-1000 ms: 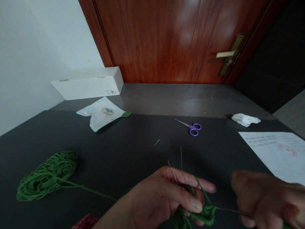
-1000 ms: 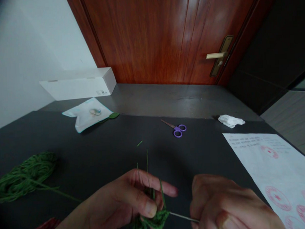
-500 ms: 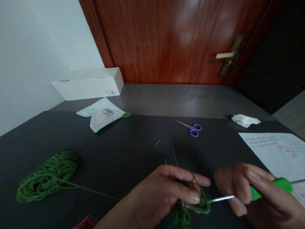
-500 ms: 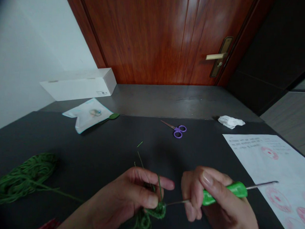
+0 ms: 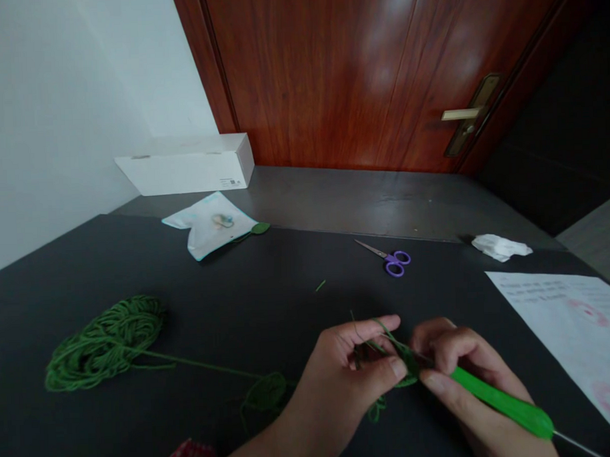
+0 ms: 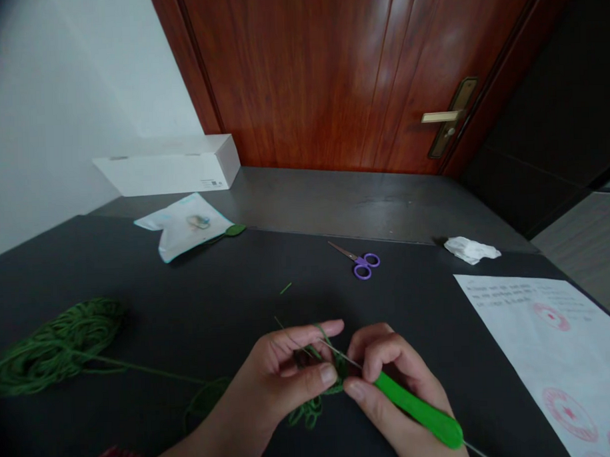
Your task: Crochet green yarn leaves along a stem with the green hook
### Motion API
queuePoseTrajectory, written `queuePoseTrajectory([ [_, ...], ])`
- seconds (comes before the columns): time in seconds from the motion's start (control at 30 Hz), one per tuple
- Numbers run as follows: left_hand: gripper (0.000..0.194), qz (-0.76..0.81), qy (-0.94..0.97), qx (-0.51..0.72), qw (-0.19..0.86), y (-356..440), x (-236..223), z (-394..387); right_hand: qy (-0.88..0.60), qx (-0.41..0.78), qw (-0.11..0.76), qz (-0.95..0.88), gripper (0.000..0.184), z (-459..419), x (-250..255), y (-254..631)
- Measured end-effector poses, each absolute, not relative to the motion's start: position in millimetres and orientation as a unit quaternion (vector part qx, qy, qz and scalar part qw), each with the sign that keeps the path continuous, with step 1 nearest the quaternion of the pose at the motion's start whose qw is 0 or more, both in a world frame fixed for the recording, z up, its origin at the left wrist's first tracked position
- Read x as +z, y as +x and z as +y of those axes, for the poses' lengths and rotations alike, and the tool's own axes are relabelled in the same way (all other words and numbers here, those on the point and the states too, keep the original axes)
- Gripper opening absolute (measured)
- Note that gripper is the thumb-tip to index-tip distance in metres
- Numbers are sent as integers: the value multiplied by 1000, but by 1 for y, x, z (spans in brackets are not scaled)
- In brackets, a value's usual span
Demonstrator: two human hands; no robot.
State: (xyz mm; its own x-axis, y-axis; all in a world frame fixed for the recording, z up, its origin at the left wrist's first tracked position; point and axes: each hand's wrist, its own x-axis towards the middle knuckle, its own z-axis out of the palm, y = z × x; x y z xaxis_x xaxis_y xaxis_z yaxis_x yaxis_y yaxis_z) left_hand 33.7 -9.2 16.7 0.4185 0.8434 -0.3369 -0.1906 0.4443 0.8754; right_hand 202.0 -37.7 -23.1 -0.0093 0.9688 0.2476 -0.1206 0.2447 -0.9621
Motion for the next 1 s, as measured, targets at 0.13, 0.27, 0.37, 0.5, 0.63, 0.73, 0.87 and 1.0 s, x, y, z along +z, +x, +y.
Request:
queuePoseTrajectory([
  [0.13, 47, 398, 417, 342, 742, 34, 12, -8, -404, 474, 586, -519, 20, -38, -23, 201],
  [0.27, 33, 389, 475, 331, 717, 28, 12, -5, -411, 499, 590, -484, 21, -39, -24, 200],
  [0.37, 16, 388, 518, 336, 684, 25, 16, -4, -409, 514, 589, -471, 21, -39, -25, 202],
  [0.5, 25, 375, 512, 352, 688, 28, 14, -5, -397, 516, 596, -470, 21, -41, -26, 202],
  [0.63, 55, 364, 447, 363, 732, 33, 8, -9, -386, 514, 599, -477, 20, -42, -26, 199],
  [0.73, 61, 367, 412, 354, 755, 34, 9, -11, -383, 513, 594, -487, 20, -41, -25, 200],
  [0.87, 68, 388, 416, 344, 747, 35, 15, -11, -366, 499, 585, -525, 9, -39, -22, 206],
  [1.0, 74, 420, 443, 330, 720, 37, 17, -12, -365, 474, 581, -552, 32, -39, -20, 211],
])
